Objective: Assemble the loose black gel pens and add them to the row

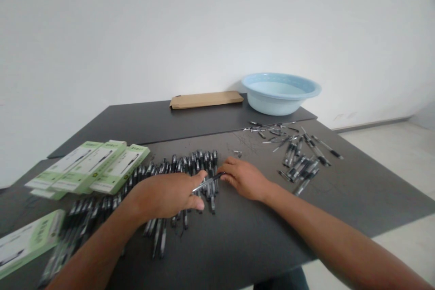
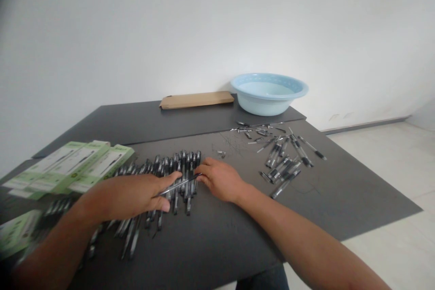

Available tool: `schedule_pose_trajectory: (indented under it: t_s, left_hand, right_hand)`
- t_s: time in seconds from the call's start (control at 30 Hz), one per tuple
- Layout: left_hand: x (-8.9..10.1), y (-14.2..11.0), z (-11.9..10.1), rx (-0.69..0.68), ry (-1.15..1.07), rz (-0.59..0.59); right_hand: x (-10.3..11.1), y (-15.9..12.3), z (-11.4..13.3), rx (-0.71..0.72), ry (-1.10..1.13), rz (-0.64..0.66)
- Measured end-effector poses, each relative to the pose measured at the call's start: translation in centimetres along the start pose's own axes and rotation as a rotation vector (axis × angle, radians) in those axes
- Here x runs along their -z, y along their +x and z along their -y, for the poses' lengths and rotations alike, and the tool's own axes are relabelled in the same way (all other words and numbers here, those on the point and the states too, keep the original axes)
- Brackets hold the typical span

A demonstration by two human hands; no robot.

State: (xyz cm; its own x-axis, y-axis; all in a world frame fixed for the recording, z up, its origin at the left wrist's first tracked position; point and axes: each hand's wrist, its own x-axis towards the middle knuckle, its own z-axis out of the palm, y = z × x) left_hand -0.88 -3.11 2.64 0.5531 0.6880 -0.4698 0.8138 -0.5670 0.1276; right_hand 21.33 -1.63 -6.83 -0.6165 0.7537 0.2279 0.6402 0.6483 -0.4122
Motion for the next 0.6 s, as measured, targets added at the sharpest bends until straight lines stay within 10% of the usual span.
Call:
schedule_pose_trajectory:
  t_s: [0.6]
  left_hand:
    - [-0.5,0.5,-1.7,0.059,-0.016,0.095]
  right_hand:
    - [-0.9,1.0,-1.6,-0.087,-0.127,0.005]
